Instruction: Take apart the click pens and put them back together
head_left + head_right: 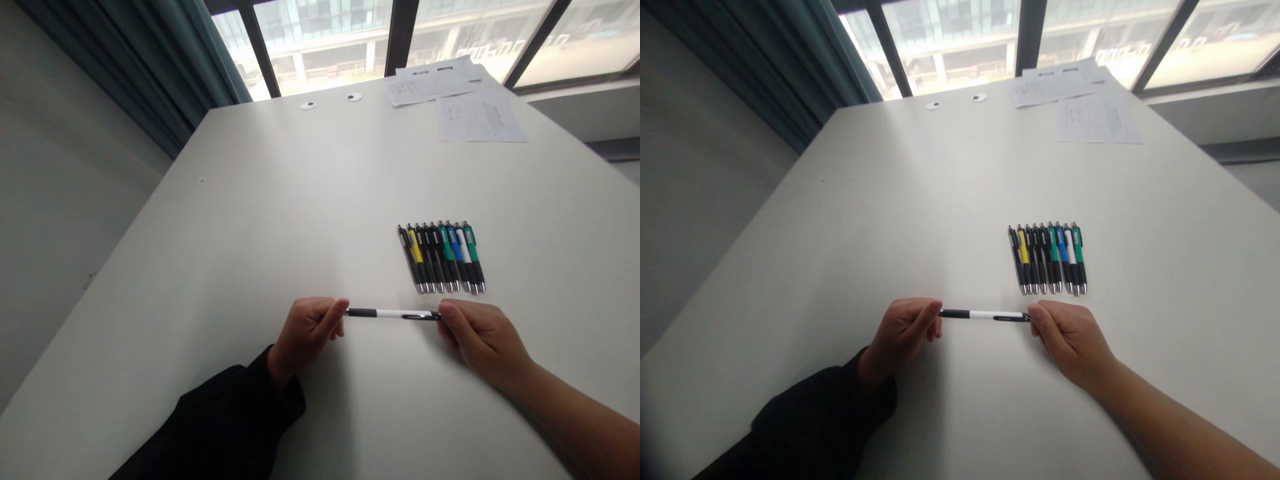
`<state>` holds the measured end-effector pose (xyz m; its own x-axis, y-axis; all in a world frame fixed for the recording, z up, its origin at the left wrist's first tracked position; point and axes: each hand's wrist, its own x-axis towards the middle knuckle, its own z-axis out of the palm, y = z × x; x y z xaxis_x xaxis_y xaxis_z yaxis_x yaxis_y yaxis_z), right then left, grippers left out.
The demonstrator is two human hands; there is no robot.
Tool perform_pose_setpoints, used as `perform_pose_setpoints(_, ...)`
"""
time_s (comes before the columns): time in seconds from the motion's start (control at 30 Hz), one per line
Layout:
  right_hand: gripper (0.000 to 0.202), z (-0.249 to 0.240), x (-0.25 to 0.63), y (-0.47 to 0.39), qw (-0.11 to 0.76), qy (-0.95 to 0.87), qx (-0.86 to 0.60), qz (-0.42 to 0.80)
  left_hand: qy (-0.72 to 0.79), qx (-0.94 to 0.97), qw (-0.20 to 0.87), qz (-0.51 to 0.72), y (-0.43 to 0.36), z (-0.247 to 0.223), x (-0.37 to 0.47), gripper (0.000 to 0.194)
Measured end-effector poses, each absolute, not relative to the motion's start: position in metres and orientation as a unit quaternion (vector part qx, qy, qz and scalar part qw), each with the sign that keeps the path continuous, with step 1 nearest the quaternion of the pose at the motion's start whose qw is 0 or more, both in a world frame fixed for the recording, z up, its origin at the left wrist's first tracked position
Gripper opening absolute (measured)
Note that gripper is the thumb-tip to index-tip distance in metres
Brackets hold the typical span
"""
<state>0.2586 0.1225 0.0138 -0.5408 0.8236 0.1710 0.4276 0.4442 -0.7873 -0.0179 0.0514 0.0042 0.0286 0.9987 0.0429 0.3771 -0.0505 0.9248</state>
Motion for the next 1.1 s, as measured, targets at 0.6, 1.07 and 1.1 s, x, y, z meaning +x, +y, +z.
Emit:
perform_pose_setpoints(0.6,0.016,0.001,0.266,0.117,0.285,-0.749,-0.387,0.455,0.492,0.472,0.501,0.533,0.056,0.002,-0.015,0.022)
perform_pose_setpoints(1.07,0.046,0.012,0.246,0.105,0.178,-0.799,-0.231,0.526,0.429,0.747,0.316,0.399,0.030,0.014,0.024,0.012)
perform_pose_setpoints(1.1,0.043,0.013,0.247,0.106,0.178,-0.801,-0.233,0.522,0.422,0.798,0.221,0.368,0.030,0.014,0.023,0.011)
